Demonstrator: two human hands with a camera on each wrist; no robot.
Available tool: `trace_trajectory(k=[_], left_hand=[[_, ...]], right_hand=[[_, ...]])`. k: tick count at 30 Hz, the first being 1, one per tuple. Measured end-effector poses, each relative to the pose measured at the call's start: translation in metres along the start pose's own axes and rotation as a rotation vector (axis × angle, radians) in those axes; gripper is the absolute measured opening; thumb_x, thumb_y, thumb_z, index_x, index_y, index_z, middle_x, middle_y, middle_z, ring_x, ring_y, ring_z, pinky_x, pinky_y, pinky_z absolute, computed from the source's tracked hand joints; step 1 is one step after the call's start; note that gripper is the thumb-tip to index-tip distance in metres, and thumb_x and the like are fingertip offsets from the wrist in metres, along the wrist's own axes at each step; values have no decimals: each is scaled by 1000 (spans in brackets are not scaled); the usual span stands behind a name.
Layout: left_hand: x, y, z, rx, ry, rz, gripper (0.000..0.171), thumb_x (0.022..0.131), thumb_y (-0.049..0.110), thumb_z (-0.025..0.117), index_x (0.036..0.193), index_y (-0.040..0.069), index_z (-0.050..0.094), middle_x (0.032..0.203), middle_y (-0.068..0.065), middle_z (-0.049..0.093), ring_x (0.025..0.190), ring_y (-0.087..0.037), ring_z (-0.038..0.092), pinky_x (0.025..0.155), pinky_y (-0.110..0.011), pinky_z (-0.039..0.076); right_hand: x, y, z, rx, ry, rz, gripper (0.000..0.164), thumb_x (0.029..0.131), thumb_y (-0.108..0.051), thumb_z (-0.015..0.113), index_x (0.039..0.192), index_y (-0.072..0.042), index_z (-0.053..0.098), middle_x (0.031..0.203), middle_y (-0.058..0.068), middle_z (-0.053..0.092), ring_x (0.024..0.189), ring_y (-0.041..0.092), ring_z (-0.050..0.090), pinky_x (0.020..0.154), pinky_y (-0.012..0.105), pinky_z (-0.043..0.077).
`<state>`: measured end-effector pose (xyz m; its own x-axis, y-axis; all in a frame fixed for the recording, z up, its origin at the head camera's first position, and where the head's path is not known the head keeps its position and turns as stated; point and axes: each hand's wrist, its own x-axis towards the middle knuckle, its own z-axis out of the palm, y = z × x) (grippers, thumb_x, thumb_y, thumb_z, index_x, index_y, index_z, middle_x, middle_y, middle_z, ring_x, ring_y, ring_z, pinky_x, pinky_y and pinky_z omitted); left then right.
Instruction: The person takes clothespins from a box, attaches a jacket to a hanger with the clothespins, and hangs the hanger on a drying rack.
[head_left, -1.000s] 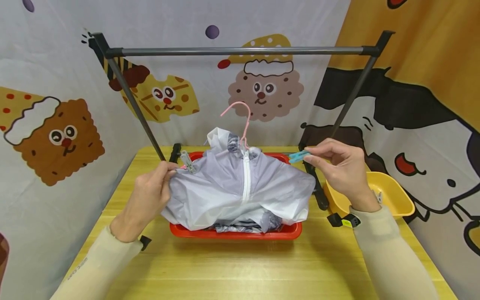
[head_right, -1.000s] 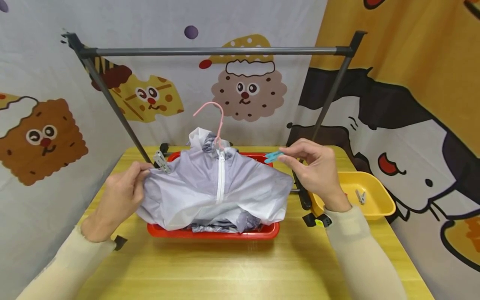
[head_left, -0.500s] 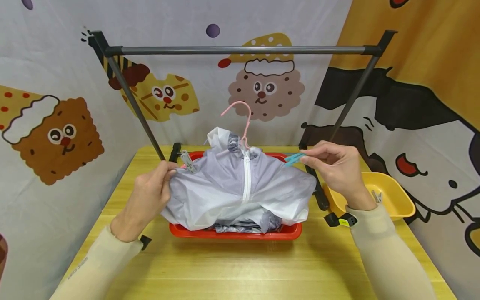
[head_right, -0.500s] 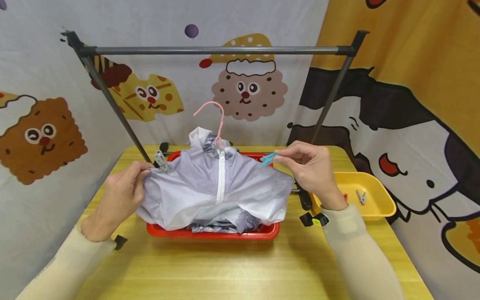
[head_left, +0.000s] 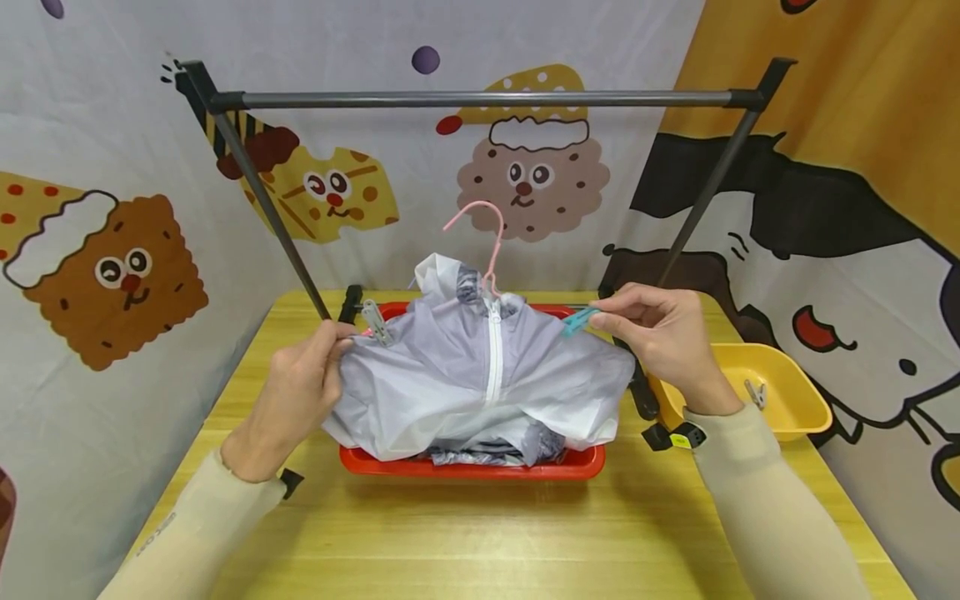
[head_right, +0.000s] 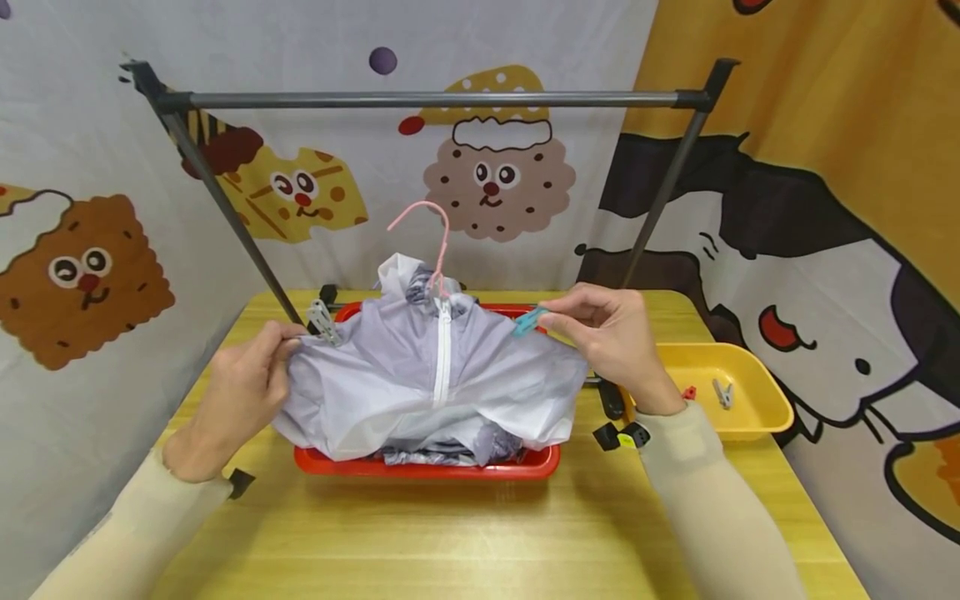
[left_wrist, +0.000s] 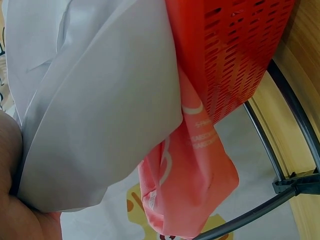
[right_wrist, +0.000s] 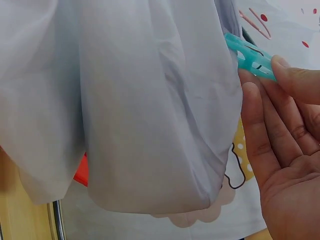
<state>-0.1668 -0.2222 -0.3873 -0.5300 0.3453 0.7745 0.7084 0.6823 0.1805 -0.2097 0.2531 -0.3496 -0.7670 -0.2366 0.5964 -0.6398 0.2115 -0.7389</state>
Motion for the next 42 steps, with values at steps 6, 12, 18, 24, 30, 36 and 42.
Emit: trace_trajectory(k=[6,12,18,24,30,36,42], left_hand=[[0,0,0,1,0,-4,20,98,-19,78,114,-8,70,94,-23,82,86,-39,88,73,-46,71],[1,1,-1,-6,0,-6,19,99,-19,76,113,-9,70,94,-24,82,89,-41,88,74,-47,71],[0,1,-1,-3,4,-5,18,99,-19,76,113,-9,70,94,-24,82,88,-41,88,74,-47,71],[0,2,-1,4,4,-11,20,98,-20,78,113,-8,70,93,-23,82,86,-40,88,74,-48,71],[-1,3,-1,8,17,6,19,98,-19,78,113,-9,70,95,-24,82,86,-40,88,73,-47,71],[-1,5,0,8,29,18,20,97,-19,78,113,-8,70,94,-22,83,83,-39,87,73,-48,71],[-1,6,0,5,28,13,20,98,-19,78,113,-8,70,93,-22,83,83,-39,87,73,-47,71]], right_hand=[[1,0,1,-14,-16,54,15,96,8,91,109,2,89,97,5,87,76,12,83,66,22,66],[2,0,1,-35,-31,68,15,96,6,92,110,1,90,99,6,88,76,15,83,66,22,65],[1,-1,1,-3,-47,67,18,95,13,89,111,4,89,99,0,88,76,13,83,66,21,65],[1,0,0,32,-65,71,18,96,15,86,111,6,88,101,-1,88,78,12,85,68,20,66],[0,-1,-1,36,-95,96,18,97,14,86,114,6,87,103,-1,88,82,12,86,72,22,68],[-2,2,-1,-9,-125,152,19,101,8,85,119,3,86,108,-4,88,83,12,86,73,23,68],[-2,2,0,17,-126,191,20,105,5,82,124,5,83,115,-6,88,88,10,85,82,23,70]])
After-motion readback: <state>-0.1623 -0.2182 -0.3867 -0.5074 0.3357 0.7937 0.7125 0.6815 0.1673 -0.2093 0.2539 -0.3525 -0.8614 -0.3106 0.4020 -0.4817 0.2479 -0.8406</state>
